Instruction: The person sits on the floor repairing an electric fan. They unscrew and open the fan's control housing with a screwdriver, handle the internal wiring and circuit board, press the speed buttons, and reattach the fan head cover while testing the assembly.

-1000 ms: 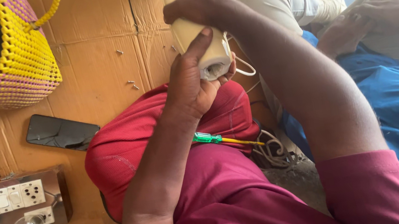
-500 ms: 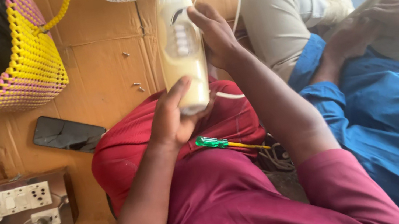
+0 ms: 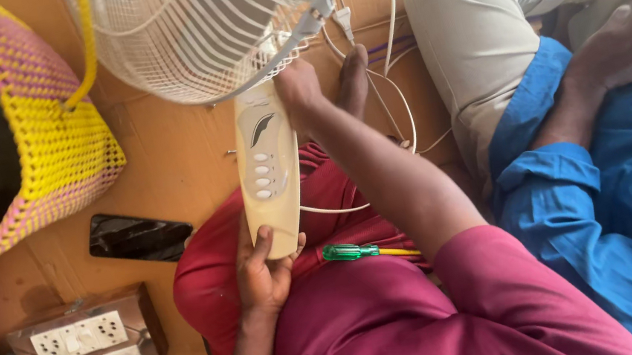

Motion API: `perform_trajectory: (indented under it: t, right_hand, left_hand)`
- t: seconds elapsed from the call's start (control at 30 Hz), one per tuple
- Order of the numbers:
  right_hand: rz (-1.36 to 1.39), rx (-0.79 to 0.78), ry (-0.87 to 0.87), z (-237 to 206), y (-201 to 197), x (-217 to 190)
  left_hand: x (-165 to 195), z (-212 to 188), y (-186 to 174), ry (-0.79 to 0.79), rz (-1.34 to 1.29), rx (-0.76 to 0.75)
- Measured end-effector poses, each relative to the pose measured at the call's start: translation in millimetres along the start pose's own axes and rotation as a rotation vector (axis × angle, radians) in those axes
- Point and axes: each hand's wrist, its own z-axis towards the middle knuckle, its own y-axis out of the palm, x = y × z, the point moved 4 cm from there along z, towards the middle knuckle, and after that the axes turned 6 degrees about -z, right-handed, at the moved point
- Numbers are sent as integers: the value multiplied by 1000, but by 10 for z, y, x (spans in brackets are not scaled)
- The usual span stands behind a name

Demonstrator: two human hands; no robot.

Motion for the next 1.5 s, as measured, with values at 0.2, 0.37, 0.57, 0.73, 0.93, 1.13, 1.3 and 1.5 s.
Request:
perform_trajectory:
  t: [0.2,0.37,0.57,0.73,0.93,1.13,1.3,1.5]
  right_hand:
    - [-198,113,-139,159,-202,-103]
    - [-327,132,-124,267,-356,-121]
    - [-507,174,-140,374,-524,70]
    - [-454,174,-200,351,-615,196]
    - [-276,84,-182,283,-609,238]
    - [189,-495,55,128,-553,431]
    - [238,-429,-28,-3,-570,521]
    - [113,-320,50,-60,-585,378]
  left_hand:
    - [-58,244,324,77,122,30]
    - [-182,281,509,158,257,98]
    - [-304,232,635,320,939,228]
    - [-389,283,635,130,1459,551]
    - [-362,288,626,207,1388,515]
    - [-345,221,513,228,1407,483]
    - [-287,139,602,204,1422,469]
    - [-242,-69,897,469,1703,264]
